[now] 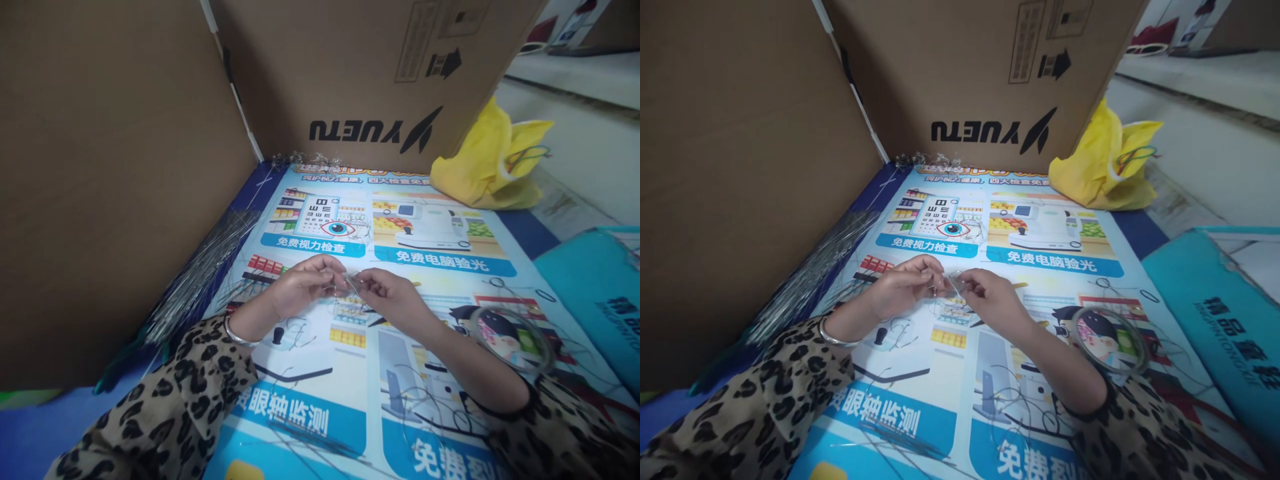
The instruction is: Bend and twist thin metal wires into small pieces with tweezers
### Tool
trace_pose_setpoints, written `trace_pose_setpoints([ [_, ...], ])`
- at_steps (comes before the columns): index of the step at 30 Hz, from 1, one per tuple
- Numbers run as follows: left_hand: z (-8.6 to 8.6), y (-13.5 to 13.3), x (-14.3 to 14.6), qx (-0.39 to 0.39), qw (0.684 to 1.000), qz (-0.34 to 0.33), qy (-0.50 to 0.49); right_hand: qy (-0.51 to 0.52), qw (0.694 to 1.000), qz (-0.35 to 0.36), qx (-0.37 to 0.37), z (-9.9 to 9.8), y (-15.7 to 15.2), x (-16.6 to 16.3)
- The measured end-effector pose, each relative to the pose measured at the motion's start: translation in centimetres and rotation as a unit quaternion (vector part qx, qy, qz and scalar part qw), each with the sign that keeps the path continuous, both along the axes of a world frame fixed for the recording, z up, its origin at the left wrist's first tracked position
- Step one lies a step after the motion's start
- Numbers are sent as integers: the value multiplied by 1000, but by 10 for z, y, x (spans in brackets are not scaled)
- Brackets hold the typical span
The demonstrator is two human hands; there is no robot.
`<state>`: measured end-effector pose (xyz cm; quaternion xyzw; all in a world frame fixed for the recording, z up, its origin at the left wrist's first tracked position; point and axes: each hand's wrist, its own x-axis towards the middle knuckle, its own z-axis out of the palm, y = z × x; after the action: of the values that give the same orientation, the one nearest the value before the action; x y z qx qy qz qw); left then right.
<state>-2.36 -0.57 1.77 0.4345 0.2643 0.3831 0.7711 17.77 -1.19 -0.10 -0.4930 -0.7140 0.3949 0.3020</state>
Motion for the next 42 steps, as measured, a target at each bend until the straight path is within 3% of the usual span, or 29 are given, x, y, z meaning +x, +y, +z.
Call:
trace_pose_setpoints([
  [14,3,-8,7,-36,996,-29,-78,15,999,19,-22,1,2,-1],
  [18,5,-9,8,19,997,-40,-61,-6,999,30,-13,3,2,0],
  [24,5,-9,4,180,981,-48,58,-2,999,42,-10,5,2,0],
  [26,4,-8,1,261,957,-49,120,4,999,40,-13,5,2,0],
  [28,3,-7,-3,358,911,-41,201,5,999,38,-14,6,1,0],
  [32,3,-3,-9,533,771,-16,349,-19,999,27,-2,7,-1,1],
  [35,5,0,-10,605,681,-39,411,-54,998,23,21,8,-1,0],
  [37,6,2,-10,614,654,-67,437,-80,996,18,36,8,0,0],
  [39,7,3,-10,597,671,-90,430,-101,994,11,44,8,1,0],
  [42,7,5,-13,535,750,-114,371,-124,991,6,51,9,0,0],
])
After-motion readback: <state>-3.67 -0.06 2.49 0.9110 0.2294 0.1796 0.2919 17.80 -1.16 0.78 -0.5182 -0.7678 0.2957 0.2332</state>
